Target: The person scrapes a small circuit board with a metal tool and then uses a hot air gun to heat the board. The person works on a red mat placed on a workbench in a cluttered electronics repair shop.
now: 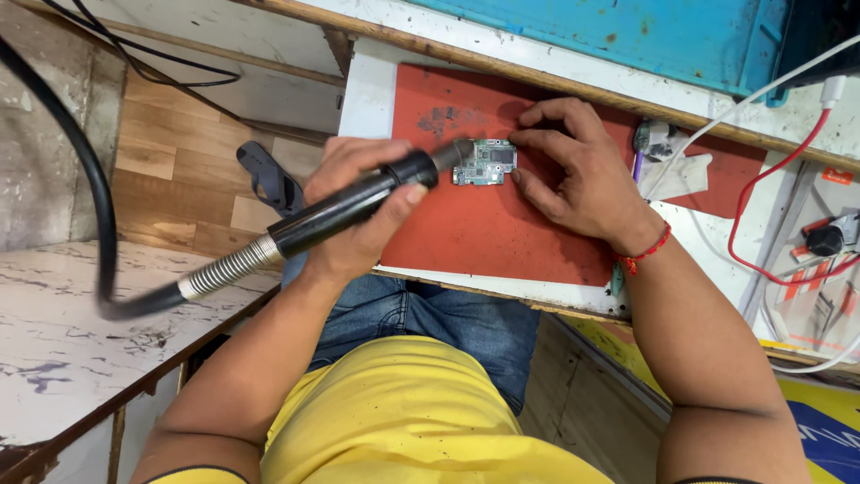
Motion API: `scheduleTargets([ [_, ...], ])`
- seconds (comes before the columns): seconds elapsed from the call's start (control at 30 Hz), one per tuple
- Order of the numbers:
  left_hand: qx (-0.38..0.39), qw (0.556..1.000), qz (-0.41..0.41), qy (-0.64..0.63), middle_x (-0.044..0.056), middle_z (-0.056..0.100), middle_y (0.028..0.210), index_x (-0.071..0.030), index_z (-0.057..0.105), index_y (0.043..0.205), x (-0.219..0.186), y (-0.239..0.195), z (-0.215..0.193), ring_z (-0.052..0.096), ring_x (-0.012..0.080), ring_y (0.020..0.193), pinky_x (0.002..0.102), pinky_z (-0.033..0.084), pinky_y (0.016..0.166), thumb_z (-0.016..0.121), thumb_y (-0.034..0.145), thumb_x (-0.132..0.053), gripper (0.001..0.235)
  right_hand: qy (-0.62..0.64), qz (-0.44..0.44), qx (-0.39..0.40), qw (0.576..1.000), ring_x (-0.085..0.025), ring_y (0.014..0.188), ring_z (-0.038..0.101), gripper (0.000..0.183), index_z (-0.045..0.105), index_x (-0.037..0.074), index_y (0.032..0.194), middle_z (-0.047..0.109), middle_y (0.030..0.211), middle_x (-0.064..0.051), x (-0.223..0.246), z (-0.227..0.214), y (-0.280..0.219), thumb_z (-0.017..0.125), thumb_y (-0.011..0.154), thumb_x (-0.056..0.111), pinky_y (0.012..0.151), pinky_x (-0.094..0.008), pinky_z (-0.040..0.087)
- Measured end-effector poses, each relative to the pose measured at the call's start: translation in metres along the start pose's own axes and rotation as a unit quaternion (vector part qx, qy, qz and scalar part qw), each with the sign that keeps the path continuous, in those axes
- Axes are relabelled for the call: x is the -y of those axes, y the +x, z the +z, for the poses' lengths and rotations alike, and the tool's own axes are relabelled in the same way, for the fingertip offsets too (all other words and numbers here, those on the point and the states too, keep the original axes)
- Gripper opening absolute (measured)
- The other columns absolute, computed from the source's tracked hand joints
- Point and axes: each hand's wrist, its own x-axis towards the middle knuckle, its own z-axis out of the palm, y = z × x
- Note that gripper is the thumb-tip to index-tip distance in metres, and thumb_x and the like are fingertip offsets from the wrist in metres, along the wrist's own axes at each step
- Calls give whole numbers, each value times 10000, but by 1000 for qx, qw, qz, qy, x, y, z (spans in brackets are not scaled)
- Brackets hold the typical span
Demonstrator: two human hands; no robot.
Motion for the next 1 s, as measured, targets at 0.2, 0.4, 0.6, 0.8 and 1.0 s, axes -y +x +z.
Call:
scheduleTargets([
  [0.2,77,996,48,-3,92,758,1145,-58,706,1174,-5,1,-1,696,235,1070,337,543,975,869,868,-264,403,-7,-2,-3,1000,-345,1246,573,357,700,1,1198,585,1317,-150,3,-1,1,780,862,91,1065,-428,498],
  [0.4,90,994,66,-8,90,757,1115,-55,705,1149,-6,0,1,683,241,1039,353,548,952,886,829,-254,418,5,10,-1,1000,-345,1233,570,361,696,5,1208,582,1313,-154,7,2,-4,772,866,93,1047,-423,501],
  [0.6,98,994,54,-9,96,757,1123,-65,700,1160,-3,4,4,692,232,1054,356,538,976,855,856,-294,411,15,15,-1,1000,-344,1234,562,346,697,-1,1199,574,1307,-160,3,0,-5,762,871,87,1039,-420,501],
  [0.8,58,998,33,-3,98,752,1157,-64,695,1174,1,1,1,691,235,1101,359,518,1038,848,891,-311,406,21,15,-6,1000,-333,1228,579,329,699,-2,1182,582,1301,-154,-1,1,-4,763,871,85,1036,-408,513],
  [1.0,2,1000,4,-8,86,754,1159,-43,684,1189,-2,5,3,670,228,1052,329,517,998,813,953,-261,346,21,21,-18,999,-333,1216,601,332,704,-9,1177,585,1300,-156,0,-2,2,772,865,80,1009,-400,531],
])
